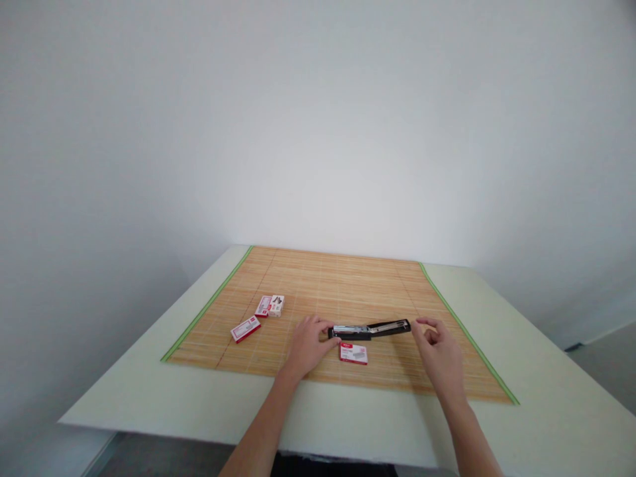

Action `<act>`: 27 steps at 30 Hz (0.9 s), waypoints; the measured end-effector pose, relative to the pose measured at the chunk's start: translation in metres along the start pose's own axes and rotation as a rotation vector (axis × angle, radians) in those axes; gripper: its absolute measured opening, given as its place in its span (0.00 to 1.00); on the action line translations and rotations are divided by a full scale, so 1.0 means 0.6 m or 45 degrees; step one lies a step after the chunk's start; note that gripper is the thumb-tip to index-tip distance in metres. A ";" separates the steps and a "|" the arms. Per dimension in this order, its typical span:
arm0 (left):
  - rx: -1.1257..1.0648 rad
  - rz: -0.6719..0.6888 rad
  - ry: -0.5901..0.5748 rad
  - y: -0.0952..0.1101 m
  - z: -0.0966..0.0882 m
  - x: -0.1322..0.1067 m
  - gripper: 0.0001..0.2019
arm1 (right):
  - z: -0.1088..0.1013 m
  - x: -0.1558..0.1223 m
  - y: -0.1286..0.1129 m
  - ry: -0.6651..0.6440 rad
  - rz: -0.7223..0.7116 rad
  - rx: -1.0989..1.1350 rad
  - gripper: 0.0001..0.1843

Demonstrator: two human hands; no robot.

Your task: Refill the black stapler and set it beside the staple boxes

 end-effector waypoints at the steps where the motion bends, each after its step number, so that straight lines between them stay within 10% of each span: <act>1: 0.001 0.002 -0.002 0.000 0.000 0.000 0.18 | 0.003 0.000 0.017 -0.058 0.106 0.115 0.35; 5: 0.013 0.005 -0.011 0.001 0.000 0.000 0.18 | 0.050 -0.004 0.028 -0.460 0.332 0.618 0.40; 10: 0.014 0.004 -0.002 0.003 -0.002 0.000 0.18 | 0.069 0.019 -0.022 -0.529 0.180 0.722 0.34; 19: 0.021 0.004 -0.017 0.006 -0.003 -0.001 0.16 | 0.150 -0.026 -0.171 -0.714 -0.461 0.103 0.15; 27: 0.066 0.000 -0.009 0.009 -0.004 0.001 0.12 | 0.194 -0.056 -0.199 -0.851 -0.716 -0.329 0.11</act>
Point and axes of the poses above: each hand's wrist, its own x-axis towards the middle knuckle, its own z-axis out of the palm, y = z × x, the point moved 5 cm from there along x, towards the middle knuckle, and after that the axes turned 6 degrees about y, right-handed, at the moved point
